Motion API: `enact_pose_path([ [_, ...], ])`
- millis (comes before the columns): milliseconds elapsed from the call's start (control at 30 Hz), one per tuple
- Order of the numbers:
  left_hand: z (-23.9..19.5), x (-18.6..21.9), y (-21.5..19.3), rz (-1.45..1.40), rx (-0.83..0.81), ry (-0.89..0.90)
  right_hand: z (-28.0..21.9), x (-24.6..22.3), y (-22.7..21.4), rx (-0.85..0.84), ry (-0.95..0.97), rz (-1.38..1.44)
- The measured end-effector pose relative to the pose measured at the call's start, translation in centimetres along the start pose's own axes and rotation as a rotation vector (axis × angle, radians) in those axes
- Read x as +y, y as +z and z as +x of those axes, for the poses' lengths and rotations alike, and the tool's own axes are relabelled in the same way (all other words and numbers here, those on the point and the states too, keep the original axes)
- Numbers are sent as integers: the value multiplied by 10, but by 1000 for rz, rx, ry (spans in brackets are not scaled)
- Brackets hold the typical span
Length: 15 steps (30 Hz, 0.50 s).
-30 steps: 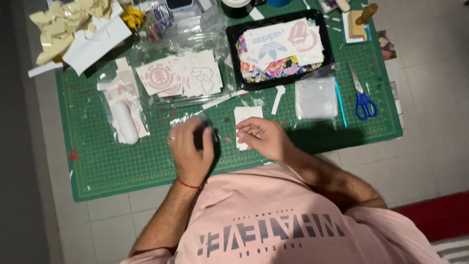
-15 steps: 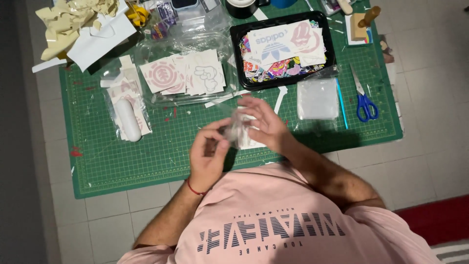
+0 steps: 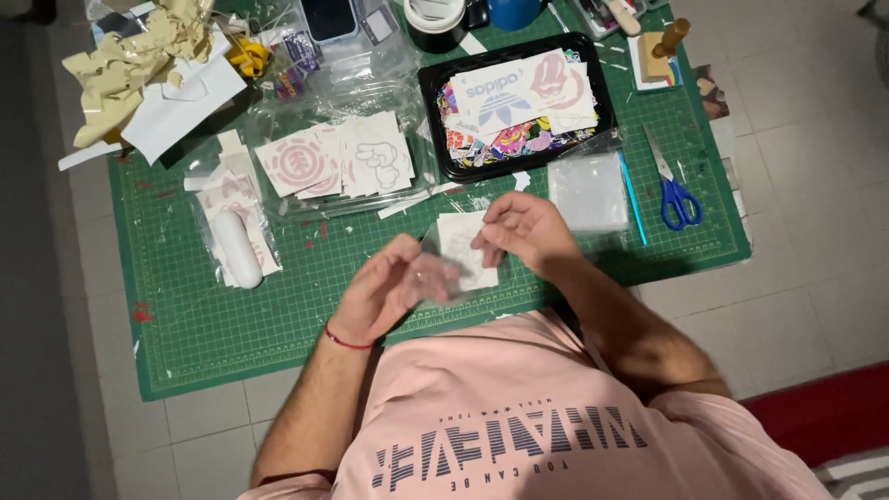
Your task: The person picks up stickers from a green cutting mat by hand and places them into plastic sleeves or a black tray. The person briefly uses scissors to trim a sticker.
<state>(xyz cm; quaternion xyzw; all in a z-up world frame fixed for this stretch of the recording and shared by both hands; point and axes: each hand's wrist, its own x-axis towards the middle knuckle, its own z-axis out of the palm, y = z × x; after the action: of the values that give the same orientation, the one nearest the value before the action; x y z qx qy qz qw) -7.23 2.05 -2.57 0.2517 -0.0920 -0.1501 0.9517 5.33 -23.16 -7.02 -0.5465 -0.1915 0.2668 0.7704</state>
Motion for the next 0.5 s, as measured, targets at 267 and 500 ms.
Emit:
enact_pose_path([
  [267,10,-63,-49,158,-120,-147,-13,-56,8,-97,-57,-331],
  [500,22,5,0,941,34,-116,-9,-36,-17,147,-206,-195],
])
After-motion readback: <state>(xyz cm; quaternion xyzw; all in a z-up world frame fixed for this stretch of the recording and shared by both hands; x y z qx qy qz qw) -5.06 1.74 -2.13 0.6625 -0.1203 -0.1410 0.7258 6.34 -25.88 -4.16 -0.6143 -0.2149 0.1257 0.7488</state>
